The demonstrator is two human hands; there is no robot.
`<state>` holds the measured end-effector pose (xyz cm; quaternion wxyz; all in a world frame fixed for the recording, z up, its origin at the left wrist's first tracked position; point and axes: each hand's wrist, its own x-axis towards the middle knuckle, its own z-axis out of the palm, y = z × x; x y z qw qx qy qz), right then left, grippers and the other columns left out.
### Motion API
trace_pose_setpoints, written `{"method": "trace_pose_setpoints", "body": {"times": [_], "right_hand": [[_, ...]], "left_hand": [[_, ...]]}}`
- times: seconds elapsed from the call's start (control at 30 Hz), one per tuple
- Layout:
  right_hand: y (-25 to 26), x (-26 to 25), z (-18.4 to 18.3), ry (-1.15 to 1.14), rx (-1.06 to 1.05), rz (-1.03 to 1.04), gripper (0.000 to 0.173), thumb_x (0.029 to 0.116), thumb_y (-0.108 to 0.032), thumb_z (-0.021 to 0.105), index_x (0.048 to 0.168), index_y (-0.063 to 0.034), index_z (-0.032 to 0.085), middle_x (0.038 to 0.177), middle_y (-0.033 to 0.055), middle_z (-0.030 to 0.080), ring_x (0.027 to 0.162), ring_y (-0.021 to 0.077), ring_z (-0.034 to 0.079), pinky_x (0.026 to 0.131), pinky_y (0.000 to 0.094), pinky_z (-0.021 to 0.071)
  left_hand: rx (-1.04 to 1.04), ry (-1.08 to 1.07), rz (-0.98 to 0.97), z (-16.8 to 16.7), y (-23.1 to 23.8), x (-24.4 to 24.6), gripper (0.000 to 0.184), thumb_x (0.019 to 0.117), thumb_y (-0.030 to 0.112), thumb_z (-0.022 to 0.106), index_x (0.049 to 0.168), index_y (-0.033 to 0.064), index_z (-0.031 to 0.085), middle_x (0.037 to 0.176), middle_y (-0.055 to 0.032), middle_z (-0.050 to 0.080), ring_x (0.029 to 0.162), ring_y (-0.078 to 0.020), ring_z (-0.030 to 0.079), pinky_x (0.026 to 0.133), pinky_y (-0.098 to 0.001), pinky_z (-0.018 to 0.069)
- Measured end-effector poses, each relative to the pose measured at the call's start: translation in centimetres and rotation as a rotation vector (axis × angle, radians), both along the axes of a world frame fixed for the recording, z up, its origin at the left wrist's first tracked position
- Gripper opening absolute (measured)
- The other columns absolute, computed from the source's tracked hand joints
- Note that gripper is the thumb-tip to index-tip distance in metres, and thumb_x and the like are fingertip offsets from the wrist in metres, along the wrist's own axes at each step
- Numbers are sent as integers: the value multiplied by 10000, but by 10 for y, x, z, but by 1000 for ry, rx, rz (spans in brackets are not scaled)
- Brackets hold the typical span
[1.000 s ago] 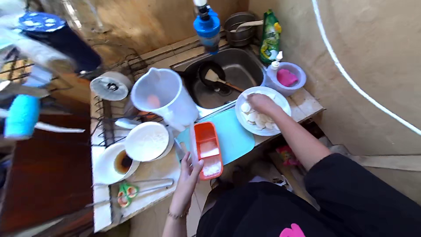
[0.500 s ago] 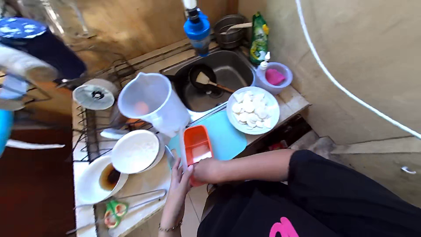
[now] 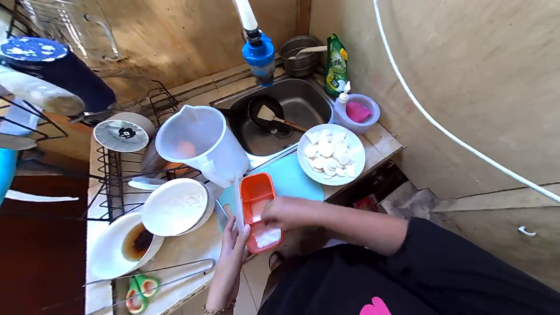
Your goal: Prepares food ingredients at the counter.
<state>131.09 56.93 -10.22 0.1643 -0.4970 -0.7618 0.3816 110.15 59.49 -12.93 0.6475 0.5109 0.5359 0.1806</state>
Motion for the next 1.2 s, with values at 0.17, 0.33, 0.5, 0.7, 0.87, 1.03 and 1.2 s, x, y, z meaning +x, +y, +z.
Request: {"method": "trace_pose_setpoints", "body": {"times": [0.17,0.33,0.5,0.7,0.87,1.03,1.2], "right_hand": [[-32,107,43,-91,145,-451,159,975,9,606,1067,57,726,996,201,731,913,296,717,876,453,578],[-31,159,34,-245,173,-623,81,958,-77,708,975,-11,752,831,133,727,737,244,702,742,446,586],[-7,184,36,-304,223,-725,161,983,-39,625,1073,37,735,992,217,730,936,356,713,899,548,554],[-25,215,45,-439,236,-930,177,1007,-50,600,1078,40,734,992,230,734,963,389,713,922,578,531],[-23,206,19,-387,315,-1050,255,1042,-166,592,1059,53,722,956,246,727,929,405,713,881,587,537],[-24,169,-62,-441,-157,-826,508,1115,-243,413,1565,-8,394,1631,226,358,1546,382,279,1258,535,238],[-39,130,-73,-395,-92,-703,458,1109,-229,408,1543,-102,477,1627,212,372,1529,386,319,1242,509,288]], "left_hand": [[79,60,-17,-4,-5,5,870,952,439,592,1622,91,159,1536,-231,419,1292,-313,538,940,-492,514],[288,159,-46,-15,-13,12,1015,877,470,701,1604,-4,174,1549,-300,378,1397,-428,439,1095,-584,408],[486,332,-93,-25,-18,20,1077,838,490,754,1591,-49,202,1583,-348,282,1400,-529,383,1093,-652,366],[710,601,-118,-29,-24,38,1184,746,587,805,1590,-34,255,1611,-348,233,1363,-572,423,1008,-668,438],[709,704,-162,-36,-22,49,1227,702,556,868,1599,-14,254,1608,-383,184,1312,-613,450,956,-658,479],[703,740,-184,-37,-23,55,1201,729,509,861,1610,-6,227,1602,-395,185,1233,-617,518,869,-665,508],[699,745,-184,-39,-24,53,1186,736,502,857,1601,-20,237,1596,-393,209,1286,-624,468,915,-682,482]]}}
